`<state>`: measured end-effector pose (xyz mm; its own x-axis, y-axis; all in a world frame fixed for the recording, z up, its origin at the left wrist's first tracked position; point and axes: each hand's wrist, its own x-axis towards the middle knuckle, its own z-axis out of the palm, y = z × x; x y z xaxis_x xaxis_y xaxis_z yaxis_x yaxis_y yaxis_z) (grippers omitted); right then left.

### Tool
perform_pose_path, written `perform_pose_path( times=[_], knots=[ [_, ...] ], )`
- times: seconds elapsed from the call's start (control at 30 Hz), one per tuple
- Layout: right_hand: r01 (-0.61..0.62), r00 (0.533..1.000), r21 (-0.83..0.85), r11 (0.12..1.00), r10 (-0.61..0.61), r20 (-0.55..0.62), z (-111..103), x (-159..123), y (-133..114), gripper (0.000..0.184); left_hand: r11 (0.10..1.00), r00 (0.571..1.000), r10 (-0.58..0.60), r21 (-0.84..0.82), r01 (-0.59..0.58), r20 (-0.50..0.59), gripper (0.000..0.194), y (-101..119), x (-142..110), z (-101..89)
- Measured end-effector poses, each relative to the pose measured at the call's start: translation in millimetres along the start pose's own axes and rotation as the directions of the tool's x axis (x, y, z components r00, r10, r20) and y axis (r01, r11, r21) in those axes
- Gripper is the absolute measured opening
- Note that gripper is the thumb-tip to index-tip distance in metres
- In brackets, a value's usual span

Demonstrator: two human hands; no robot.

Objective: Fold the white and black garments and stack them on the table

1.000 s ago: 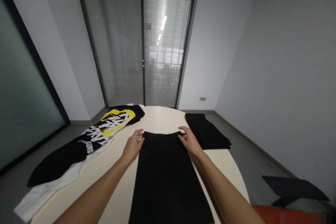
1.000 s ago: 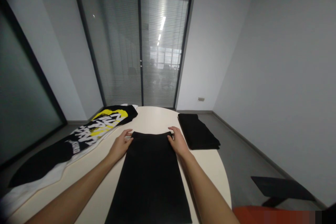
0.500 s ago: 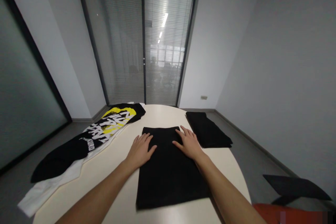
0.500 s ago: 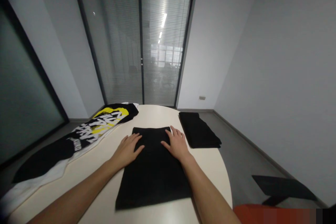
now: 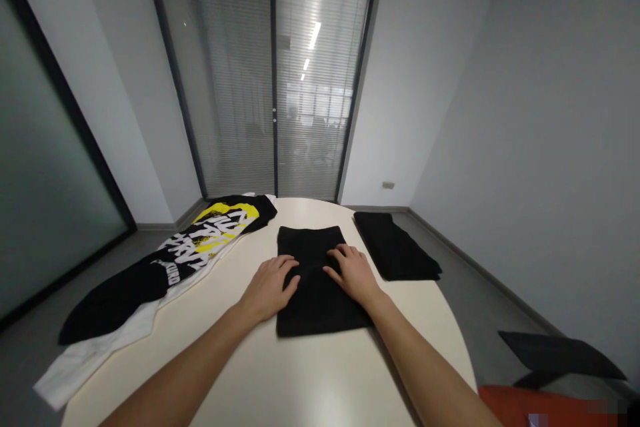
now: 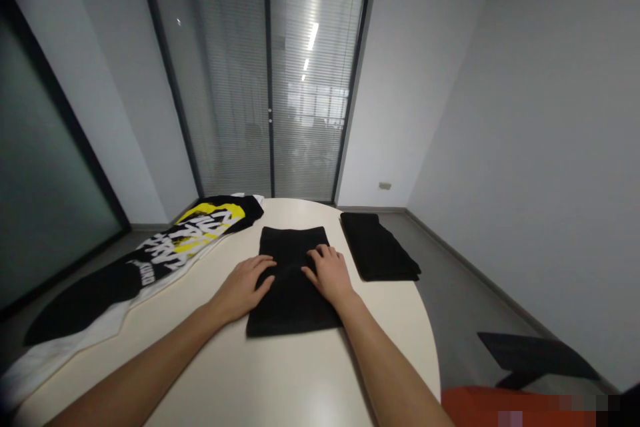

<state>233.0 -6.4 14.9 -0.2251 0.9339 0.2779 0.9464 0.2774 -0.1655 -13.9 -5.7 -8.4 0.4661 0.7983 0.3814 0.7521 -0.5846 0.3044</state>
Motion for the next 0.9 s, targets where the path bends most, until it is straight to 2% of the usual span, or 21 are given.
perform_pose_path(
  times=[0.07, 0.13, 0.2, 0.27, 0.37, 0.43, 0.5, 0.67, 0.9],
  knots=[
    [0.011, 1.000, 0.054, 0.998, -0.012, 0.013, -0.5, -3.4, -3.3, 0.046, 0.997, 0.995, 0.068, -0.052, -0.065, 0.071, 0.035, -3.8, -2.2, -1.6],
    [0.032, 0.997, 0.105, 0.994, -0.039, 0.062, 3.7, -9.4, -5.3, 0.053, 0.994, 0.988, 0.089, -0.071, -0.081, 0.125, 0.037, -8.5, -4.9, 0.1],
    [0.044, 0.992, 0.117, 0.992, -0.057, 0.112, 11.6, -13.5, -4.8, 0.063, 0.997, 0.992, 0.058, -0.062, -0.051, 0.112, 0.040, -12.7, -5.6, 2.4],
    [0.035, 0.991, 0.093, 0.995, -0.047, 0.123, 19.8, -13.0, -2.5, 0.066, 0.999, 0.999, 0.002, -0.049, 0.000, 0.052, 0.038, -15.1, -3.8, 2.3],
    [0.005, 0.999, 0.045, 0.999, -0.006, 0.037, 27.0, -5.1, 1.7, 0.061, 0.988, 0.990, -0.134, -0.080, 0.130, -0.037, 0.028, -14.4, 0.5, -2.6],
    [-0.023, 0.999, 0.023, 0.999, 0.024, -0.039, 27.9, 0.7, 3.9, 0.057, 0.959, 0.975, -0.222, -0.186, 0.214, -0.024, 0.023, -11.9, 2.3, -6.1],
    [-0.068, 0.993, 0.019, 0.998, 0.069, -0.093, 27.7, 4.3, 6.3, 0.053, 0.914, 0.965, -0.259, -0.317, 0.254, 0.026, 0.020, -8.9, 2.7, -8.1],
    [-0.162, 0.978, 0.059, 0.985, 0.168, -0.120, 30.5, 5.0, 15.2, 0.049, 0.857, 0.971, -0.220, -0.456, 0.239, 0.095, 0.028, -4.5, 1.0, -9.7],
    [-0.205, 0.970, 0.086, 0.975, 0.214, -0.118, 37.2, 7.1, 23.0, 0.052, 0.822, 0.958, -0.195, -0.498, 0.276, 0.210, 0.031, -6.6, -2.1, -10.1]
  ],
)
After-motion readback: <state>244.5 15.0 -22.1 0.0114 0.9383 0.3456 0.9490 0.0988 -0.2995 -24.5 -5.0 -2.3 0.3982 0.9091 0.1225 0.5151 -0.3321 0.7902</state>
